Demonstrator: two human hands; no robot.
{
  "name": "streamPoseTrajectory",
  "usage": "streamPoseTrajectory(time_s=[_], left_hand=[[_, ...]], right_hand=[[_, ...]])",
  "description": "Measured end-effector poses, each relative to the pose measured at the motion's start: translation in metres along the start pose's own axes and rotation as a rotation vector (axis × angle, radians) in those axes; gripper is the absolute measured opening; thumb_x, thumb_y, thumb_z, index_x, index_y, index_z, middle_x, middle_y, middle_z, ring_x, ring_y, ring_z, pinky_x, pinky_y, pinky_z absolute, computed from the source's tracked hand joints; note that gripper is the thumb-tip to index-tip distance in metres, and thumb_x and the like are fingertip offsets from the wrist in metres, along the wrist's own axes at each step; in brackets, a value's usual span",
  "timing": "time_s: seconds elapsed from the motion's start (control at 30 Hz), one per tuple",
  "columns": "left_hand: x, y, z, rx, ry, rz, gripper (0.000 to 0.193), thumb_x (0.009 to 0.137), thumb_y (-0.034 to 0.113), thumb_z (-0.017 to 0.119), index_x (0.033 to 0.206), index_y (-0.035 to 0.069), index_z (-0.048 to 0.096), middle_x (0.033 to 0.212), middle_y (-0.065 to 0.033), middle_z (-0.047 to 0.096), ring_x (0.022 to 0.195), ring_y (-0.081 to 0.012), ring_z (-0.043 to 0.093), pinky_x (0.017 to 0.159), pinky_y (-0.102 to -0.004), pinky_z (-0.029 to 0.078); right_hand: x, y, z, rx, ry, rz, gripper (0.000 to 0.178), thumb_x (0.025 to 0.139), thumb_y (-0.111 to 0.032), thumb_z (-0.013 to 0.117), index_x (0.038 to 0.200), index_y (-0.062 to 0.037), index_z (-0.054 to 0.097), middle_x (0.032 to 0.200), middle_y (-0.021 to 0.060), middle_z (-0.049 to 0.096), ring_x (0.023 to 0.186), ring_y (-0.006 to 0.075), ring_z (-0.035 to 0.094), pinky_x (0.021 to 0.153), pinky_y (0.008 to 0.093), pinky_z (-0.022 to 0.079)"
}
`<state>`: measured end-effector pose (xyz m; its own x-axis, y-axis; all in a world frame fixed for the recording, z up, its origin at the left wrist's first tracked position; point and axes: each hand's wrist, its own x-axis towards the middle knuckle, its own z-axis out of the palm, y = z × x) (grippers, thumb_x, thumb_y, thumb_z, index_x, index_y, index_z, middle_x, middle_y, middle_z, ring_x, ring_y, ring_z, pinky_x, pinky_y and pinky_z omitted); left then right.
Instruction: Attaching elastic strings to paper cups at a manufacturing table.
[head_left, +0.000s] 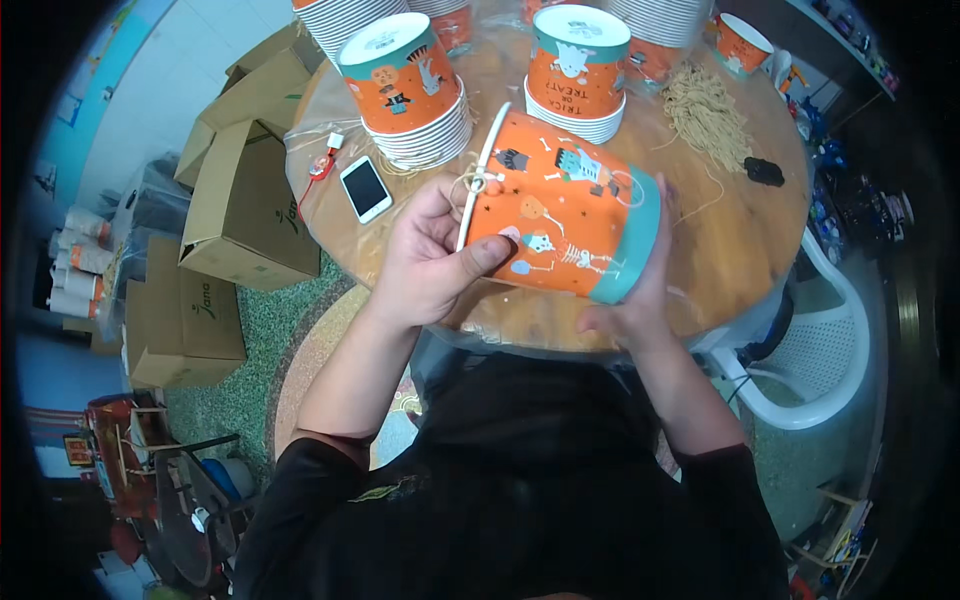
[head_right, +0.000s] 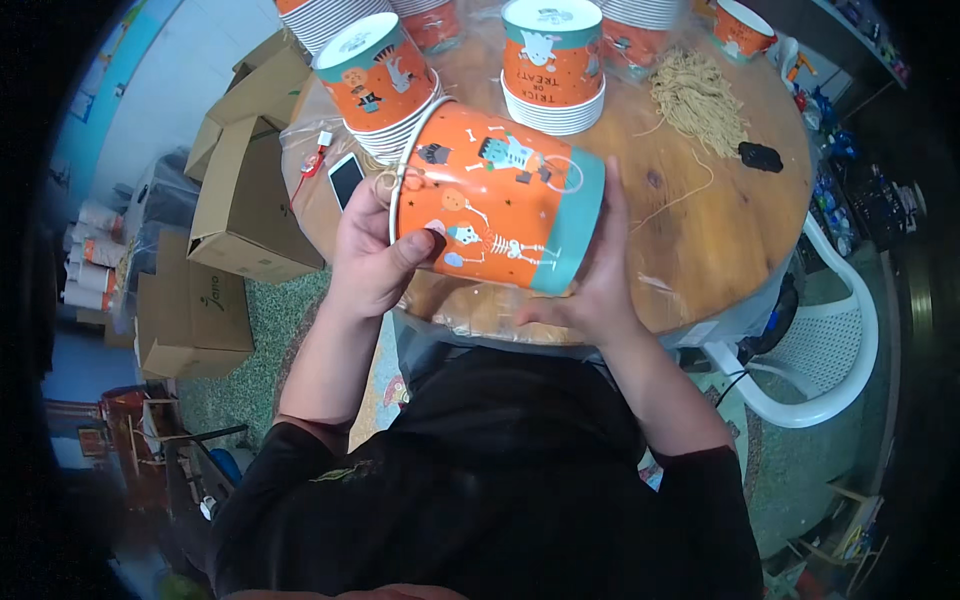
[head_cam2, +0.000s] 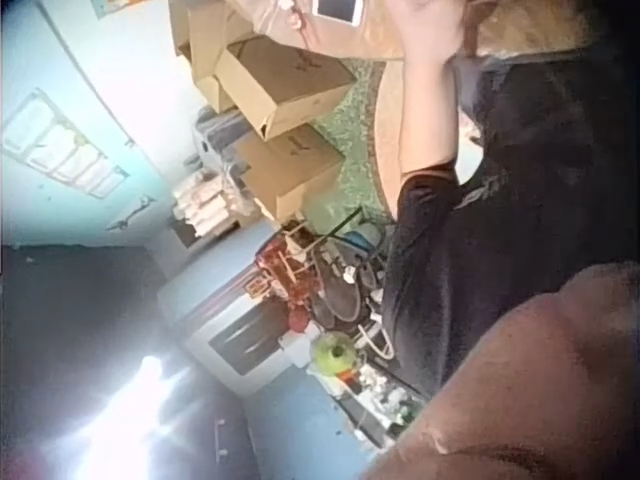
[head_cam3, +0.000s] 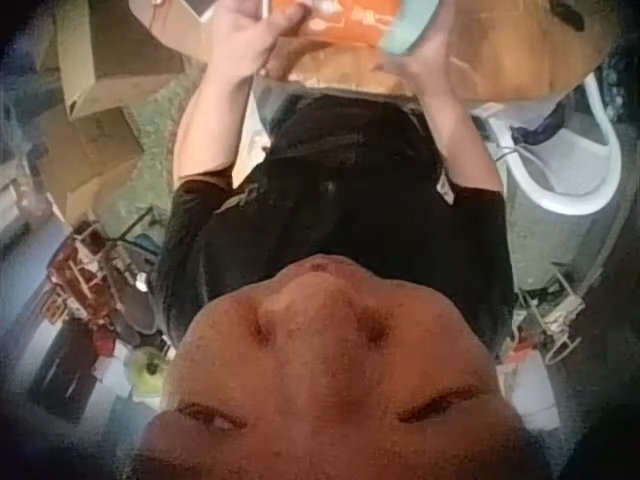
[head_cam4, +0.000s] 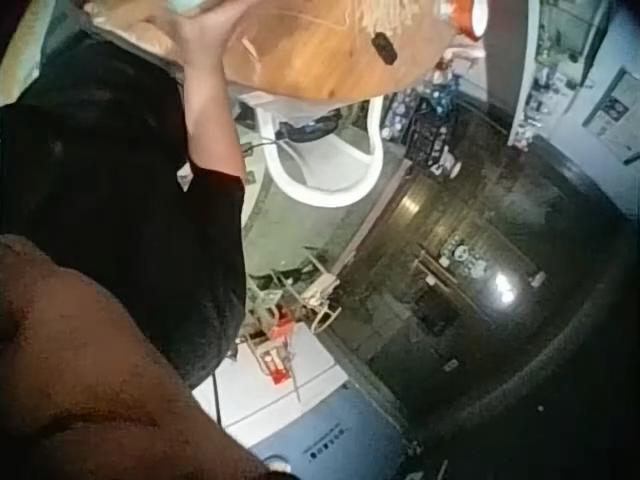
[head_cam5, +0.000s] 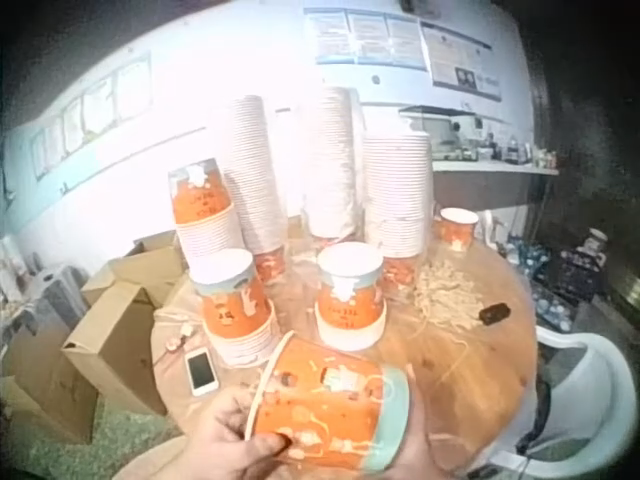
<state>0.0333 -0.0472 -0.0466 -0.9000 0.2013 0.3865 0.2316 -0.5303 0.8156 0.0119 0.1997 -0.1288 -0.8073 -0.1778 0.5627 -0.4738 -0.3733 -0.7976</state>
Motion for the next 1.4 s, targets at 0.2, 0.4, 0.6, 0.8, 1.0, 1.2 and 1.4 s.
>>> streamPoseTrajectory(time_s=[0.2,0.4,0.6,0.8,1.0,1.2,1.4], left_hand=[[0.046,-0.006,-0.051,0.412,0.42,0.283,0.018,0.108,0.015,0.077,0.107,0.009,0.06,0.093,0.0,0.068,0.076,-0.0071,0.058,0.07,-0.0272,0.048],[0.092,0.022,-0.106,-0.014,0.629,0.202,0.014,0.107,0.007,0.072,0.113,0.006,0.06,0.092,-0.0051,0.071,0.075,-0.0121,0.066,0.071,-0.0271,0.056],[0.114,0.022,-0.164,-0.225,0.692,0.16,0.015,0.108,0.009,0.068,0.119,0.002,0.061,0.106,-0.0067,0.07,0.093,-0.0174,0.068,0.08,-0.0322,0.057],[0.093,0.003,-0.178,-0.357,0.829,0.042,0.017,0.111,0.011,0.063,0.125,0.002,0.062,0.105,-0.0083,0.07,0.095,-0.019,0.068,0.085,-0.0331,0.058],[0.012,-0.052,-0.127,0.222,0.791,0.095,0.019,0.111,0.012,0.066,0.127,0.004,0.058,0.105,-0.0068,0.068,0.088,-0.0154,0.066,0.082,-0.0315,0.057],[-0.016,-0.094,-0.063,1.076,0.287,0.079,0.027,0.099,0.01,0.078,0.123,0.003,0.066,0.107,-0.013,0.069,0.097,-0.0267,0.069,0.086,-0.0394,0.057],[-0.007,-0.098,-0.052,1.161,0.125,-0.022,0.031,0.096,0.01,0.081,0.122,0.001,0.066,0.107,-0.015,0.07,0.094,-0.0264,0.069,0.087,-0.038,0.057]], right_hand=[[0.107,-0.019,0.034,-0.182,0.14,-0.091,0.137,0.073,-0.036,0.106,0.174,-0.0056,0.018,0.167,0.0208,0.04,0.156,0.0369,0.047,0.127,0.0538,0.046],[0.234,-0.036,0.087,-0.726,0.058,-0.213,0.1,0.075,-0.04,0.102,0.152,0.0059,0.056,0.15,0.0277,0.06,0.142,0.0388,0.058,0.119,0.0459,0.05],[0.302,-0.032,0.169,-1.041,-0.091,-0.301,0.078,0.078,-0.055,0.094,0.131,0.0003,0.078,0.134,0.0281,0.073,0.128,0.0446,0.069,0.113,0.0495,0.055],[0.318,0.001,0.178,-1.23,-0.286,-0.109,0.067,0.08,-0.059,0.092,0.12,-0.005,0.083,0.122,0.0223,0.081,0.118,0.0433,0.075,0.108,0.0516,0.058],[0.297,0.04,0.158,-1.049,-0.391,-0.179,0.065,0.087,-0.061,0.087,0.125,-0.0075,0.083,0.119,0.0206,0.081,0.112,0.0404,0.075,0.097,0.0484,0.06],[0.327,0.003,-0.005,-1.138,-0.261,-0.135,0.095,0.078,-0.067,0.093,0.137,0.0046,0.071,0.137,0.0285,0.075,0.129,0.0431,0.071,0.113,0.0475,0.056],[0.309,-0.003,-0.081,-1.053,-0.325,0.155,0.105,0.069,-0.063,0.099,0.146,-0.0008,0.066,0.139,0.0284,0.074,0.132,0.0396,0.072,0.115,0.0466,0.055]])
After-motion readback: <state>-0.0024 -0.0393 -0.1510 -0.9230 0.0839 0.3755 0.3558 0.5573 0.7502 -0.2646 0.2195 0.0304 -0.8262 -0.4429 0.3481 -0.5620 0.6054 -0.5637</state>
